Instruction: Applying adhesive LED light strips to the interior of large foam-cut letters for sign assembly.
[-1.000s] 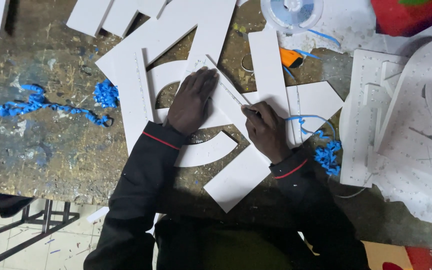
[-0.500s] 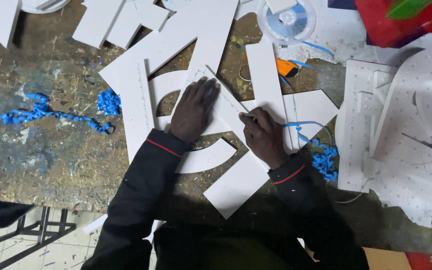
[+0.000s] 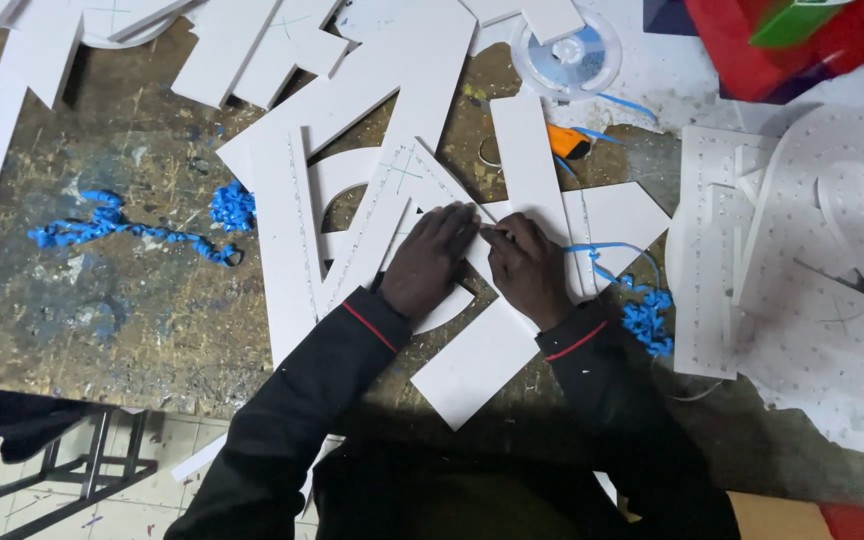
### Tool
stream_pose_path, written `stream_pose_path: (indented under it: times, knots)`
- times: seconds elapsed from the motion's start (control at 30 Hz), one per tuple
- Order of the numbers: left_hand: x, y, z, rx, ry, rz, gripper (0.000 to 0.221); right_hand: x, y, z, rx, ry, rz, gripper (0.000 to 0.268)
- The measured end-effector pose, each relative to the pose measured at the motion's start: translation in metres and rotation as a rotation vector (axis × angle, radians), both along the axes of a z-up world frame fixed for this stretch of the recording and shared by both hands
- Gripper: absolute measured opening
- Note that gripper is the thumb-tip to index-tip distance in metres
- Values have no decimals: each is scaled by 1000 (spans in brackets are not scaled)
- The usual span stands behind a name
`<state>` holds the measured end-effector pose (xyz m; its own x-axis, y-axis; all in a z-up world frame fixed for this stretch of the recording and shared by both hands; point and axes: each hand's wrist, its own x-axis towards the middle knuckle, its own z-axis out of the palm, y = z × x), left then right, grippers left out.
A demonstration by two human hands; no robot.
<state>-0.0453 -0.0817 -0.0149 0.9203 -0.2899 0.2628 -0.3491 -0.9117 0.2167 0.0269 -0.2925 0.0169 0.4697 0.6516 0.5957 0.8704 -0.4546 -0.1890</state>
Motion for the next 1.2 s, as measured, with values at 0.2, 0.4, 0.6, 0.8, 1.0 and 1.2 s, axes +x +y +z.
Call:
stream_pose_path:
  times: [0.2,0.4,0.6,0.8,1.0,1.2]
  knots:
    - [2,30,13,70,40,18,72,-12,-17,19,-97,51,-49,20]
    - [12,64,6,59,15,43,70,-14,-48,16,-84,11,-73,16]
    - [13,73,-3,64,-64,60,64,-23,-57,21,-67,8,-41,15]
    - [7,67,6,-1,-19,70,68,-23,-63,14,8,16,29,20]
    - [5,26,-10,77,34,147,106,-19,-59,-11,82,-47,28,24]
    - [-4,-31,-6,-28,-62,160,78,-20,-57,-13,120,-46,11,20]
